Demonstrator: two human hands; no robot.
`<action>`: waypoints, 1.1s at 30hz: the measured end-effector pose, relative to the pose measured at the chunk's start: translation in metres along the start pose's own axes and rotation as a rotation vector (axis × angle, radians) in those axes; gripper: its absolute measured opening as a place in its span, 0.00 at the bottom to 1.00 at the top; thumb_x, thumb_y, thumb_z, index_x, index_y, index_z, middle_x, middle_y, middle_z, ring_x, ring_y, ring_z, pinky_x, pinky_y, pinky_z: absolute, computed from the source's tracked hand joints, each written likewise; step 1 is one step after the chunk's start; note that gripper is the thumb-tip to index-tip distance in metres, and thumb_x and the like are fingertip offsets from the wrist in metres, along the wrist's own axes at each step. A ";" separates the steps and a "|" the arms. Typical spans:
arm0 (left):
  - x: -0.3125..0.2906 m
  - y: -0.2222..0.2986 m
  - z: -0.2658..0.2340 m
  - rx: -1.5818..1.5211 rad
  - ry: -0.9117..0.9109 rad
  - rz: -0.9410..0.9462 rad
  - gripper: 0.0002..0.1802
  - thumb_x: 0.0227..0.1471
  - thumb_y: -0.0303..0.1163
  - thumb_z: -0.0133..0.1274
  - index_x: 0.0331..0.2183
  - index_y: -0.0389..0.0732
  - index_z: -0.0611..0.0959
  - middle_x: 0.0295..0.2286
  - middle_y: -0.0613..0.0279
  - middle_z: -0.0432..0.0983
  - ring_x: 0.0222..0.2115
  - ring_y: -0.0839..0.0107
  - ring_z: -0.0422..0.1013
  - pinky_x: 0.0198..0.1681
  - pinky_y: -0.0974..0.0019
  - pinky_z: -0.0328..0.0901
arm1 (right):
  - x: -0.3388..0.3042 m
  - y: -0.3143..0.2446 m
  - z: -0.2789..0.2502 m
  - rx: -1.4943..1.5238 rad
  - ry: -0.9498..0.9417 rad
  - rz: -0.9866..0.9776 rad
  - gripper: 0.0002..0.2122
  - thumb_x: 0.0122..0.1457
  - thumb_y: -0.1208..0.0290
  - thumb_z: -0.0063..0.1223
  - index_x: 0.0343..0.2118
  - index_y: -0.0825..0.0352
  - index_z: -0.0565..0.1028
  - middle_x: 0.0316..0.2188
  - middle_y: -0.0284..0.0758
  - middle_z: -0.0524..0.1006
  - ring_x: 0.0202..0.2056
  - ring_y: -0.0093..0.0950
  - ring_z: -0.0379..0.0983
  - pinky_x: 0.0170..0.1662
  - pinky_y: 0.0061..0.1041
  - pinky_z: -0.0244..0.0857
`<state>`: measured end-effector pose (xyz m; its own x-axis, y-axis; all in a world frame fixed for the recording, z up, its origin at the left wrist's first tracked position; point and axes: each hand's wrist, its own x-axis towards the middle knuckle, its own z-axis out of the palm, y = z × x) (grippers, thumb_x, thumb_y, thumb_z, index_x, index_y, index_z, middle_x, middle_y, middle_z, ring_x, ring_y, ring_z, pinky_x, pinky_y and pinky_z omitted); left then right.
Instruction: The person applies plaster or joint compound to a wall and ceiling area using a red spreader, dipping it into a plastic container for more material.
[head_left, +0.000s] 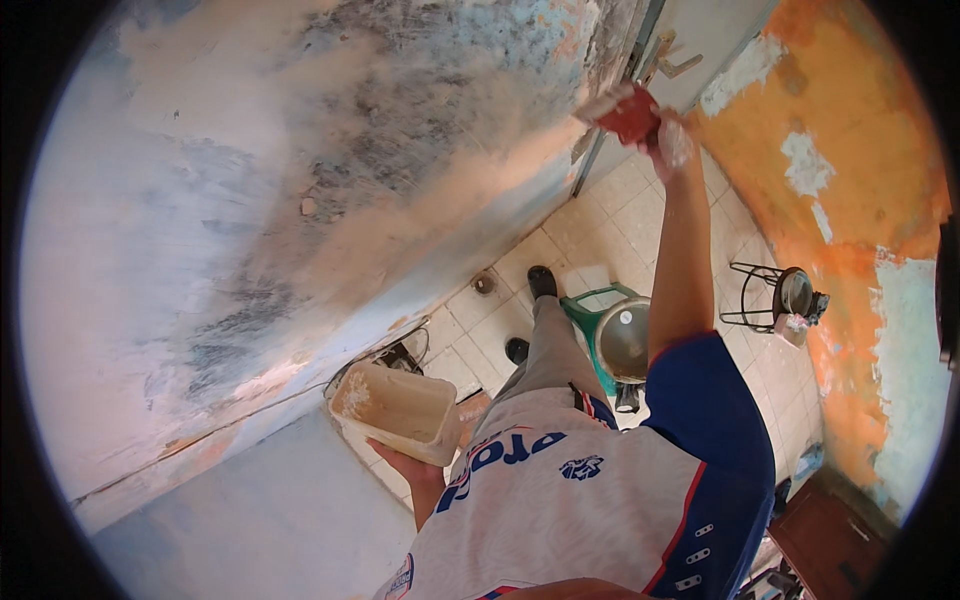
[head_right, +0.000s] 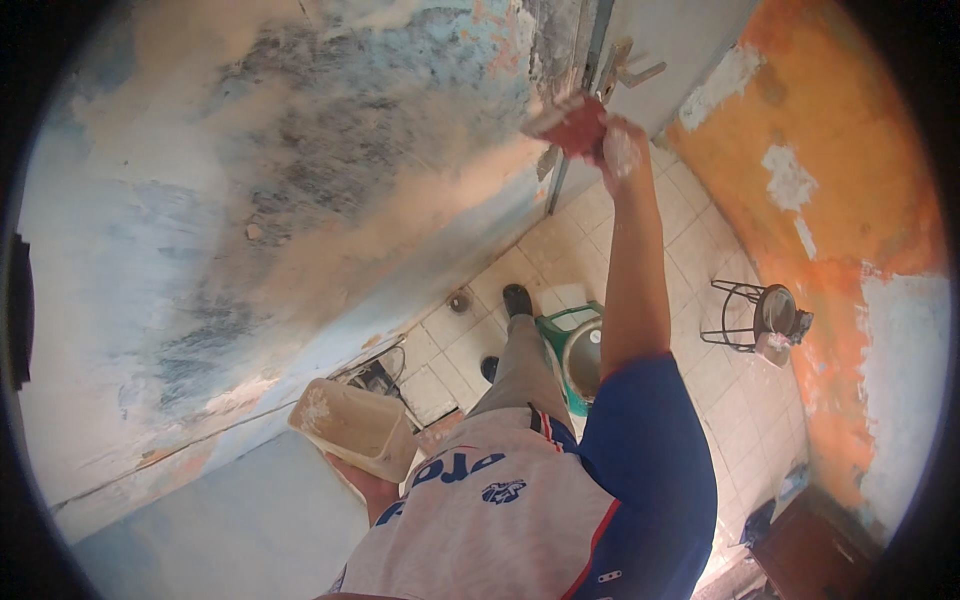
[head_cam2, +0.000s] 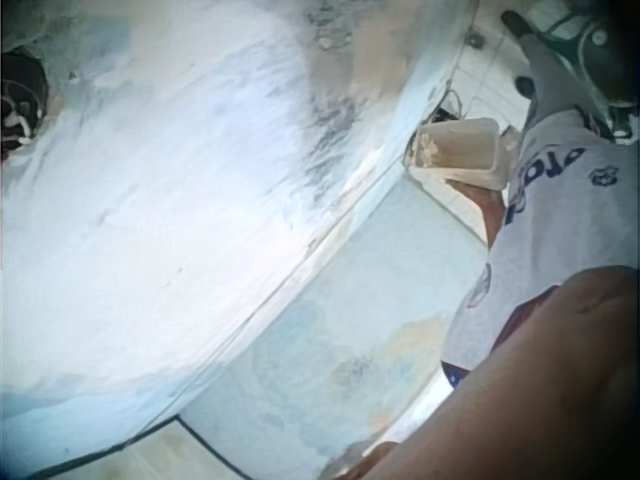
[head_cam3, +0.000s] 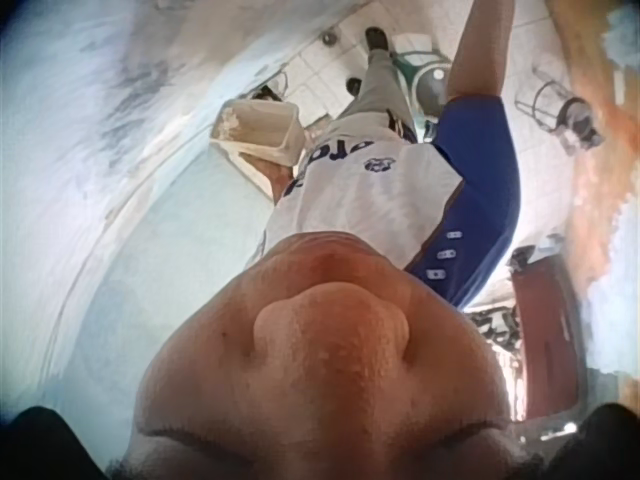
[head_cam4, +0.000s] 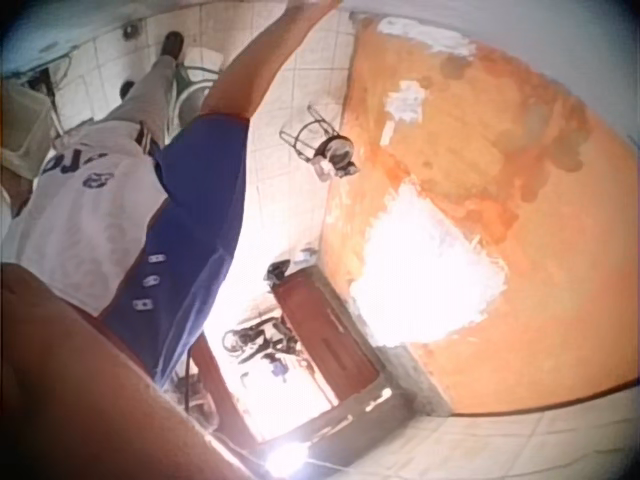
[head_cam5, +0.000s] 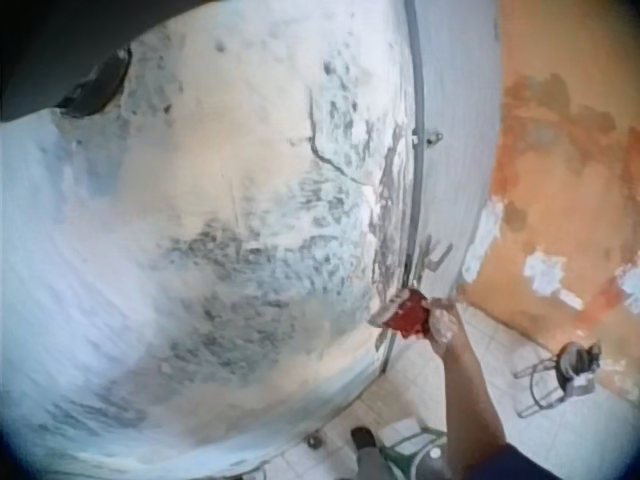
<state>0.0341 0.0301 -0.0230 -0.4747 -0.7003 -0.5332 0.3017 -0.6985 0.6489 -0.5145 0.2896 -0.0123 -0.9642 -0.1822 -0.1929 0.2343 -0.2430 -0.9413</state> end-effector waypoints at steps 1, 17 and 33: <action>0.000 0.000 0.002 0.024 0.010 0.003 0.42 0.60 0.69 0.28 0.65 0.53 0.58 0.64 0.64 0.55 0.62 0.58 0.56 0.64 0.52 0.56 | -0.008 0.017 0.003 -0.018 0.092 0.037 0.15 0.65 0.70 0.39 0.47 0.72 0.74 0.34 0.43 0.81 0.30 0.32 0.81 0.27 0.25 0.76; 0.011 -0.002 0.019 0.072 -0.121 -0.038 0.41 0.60 0.68 0.29 0.65 0.53 0.58 0.63 0.65 0.56 0.62 0.60 0.56 0.65 0.54 0.55 | 0.004 -0.031 0.050 0.058 -0.037 -0.061 0.13 0.65 0.65 0.44 0.37 0.72 0.75 0.27 0.41 0.81 0.24 0.27 0.76 0.23 0.21 0.67; 0.017 -0.010 -0.003 -0.038 -0.147 0.020 0.42 0.59 0.69 0.31 0.65 0.52 0.58 0.63 0.63 0.56 0.62 0.58 0.56 0.64 0.51 0.56 | 0.010 -0.004 0.100 -0.131 -0.095 -0.129 0.15 0.65 0.67 0.41 0.34 0.76 0.75 0.24 0.44 0.79 0.22 0.34 0.78 0.25 0.28 0.74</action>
<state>0.0254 0.0249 -0.0401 -0.5830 -0.6870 -0.4337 0.3418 -0.6917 0.6362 -0.5128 0.1937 0.0170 -0.9676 -0.2481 -0.0475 0.0856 -0.1451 -0.9857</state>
